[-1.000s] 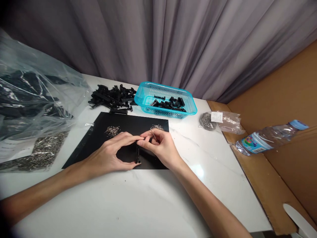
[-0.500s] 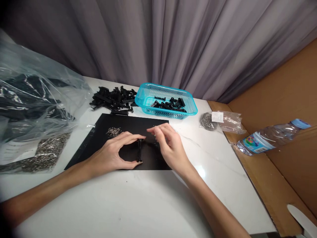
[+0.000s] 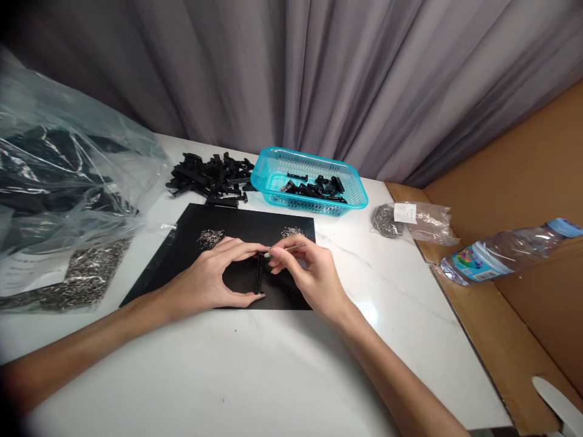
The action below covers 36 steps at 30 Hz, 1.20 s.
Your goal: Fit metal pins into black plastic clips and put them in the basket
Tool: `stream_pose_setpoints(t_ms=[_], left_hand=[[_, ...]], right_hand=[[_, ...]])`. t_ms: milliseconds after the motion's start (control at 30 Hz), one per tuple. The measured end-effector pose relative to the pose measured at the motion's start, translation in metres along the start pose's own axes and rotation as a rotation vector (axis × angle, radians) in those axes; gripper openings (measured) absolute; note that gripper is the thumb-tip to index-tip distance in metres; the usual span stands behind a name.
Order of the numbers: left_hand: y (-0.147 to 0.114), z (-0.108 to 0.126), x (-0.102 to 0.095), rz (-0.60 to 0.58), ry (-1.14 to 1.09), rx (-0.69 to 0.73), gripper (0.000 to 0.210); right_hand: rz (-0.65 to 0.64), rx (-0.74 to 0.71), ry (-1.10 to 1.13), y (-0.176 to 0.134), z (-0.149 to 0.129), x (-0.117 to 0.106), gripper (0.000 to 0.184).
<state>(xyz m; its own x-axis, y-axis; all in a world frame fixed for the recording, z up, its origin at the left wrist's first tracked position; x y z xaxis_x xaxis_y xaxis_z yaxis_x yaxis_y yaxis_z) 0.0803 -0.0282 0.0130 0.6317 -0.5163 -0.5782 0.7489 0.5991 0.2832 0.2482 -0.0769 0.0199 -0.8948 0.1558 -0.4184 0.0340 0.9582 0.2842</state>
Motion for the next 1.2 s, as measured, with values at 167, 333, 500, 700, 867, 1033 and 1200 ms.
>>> stream_pose_setpoints(t_ms=[167, 333, 500, 700, 867, 1033, 1200], left_hand=[[0.0, 0.002, -0.001, 0.023, 0.042, 0.036, 0.062], [0.001, 0.001, -0.001, 0.028, 0.029, 0.02, 0.061], [0.0, -0.002, -0.001, 0.022, 0.032, 0.002, 0.062], [0.0, -0.005, 0.001, 0.014, 0.076, -0.005, 0.065], [-0.001, -0.007, 0.002, 0.014, 0.074, -0.005, 0.068], [-0.001, -0.005, 0.002, 0.011, 0.082, -0.003, 0.068], [-0.002, -0.002, 0.001, 0.029, 0.097, 0.02, 0.068]], right_hand=[[0.012, 0.008, 0.013, 0.0, 0.003, 0.002, 0.022], [0.018, 0.03, 0.019, 0.0, 0.006, 0.005, 0.027], [0.029, 0.048, 0.033, 0.001, 0.01, 0.008, 0.028], [0.041, 0.06, 0.061, 0.001, 0.012, 0.01, 0.026], [0.038, 0.069, 0.064, 0.0, 0.014, 0.011, 0.027], [0.04, 0.069, 0.085, 0.0, 0.014, 0.013, 0.025], [0.051, 0.052, 0.085, 0.0, 0.013, 0.014, 0.023]])
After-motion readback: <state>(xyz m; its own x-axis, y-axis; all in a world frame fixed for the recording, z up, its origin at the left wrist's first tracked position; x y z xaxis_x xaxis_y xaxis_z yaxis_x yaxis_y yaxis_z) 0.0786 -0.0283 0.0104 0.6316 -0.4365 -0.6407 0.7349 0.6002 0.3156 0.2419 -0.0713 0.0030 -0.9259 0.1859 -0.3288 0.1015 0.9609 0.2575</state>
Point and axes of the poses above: each hand's wrist, its own y-axis towards the middle knuckle, its own x-axis out of the palm, z = x × y, the point moved 6 cm from there along y, towards the middle knuckle, and after that the axes turned 15 degrees about -y, right-handed, at the moved point
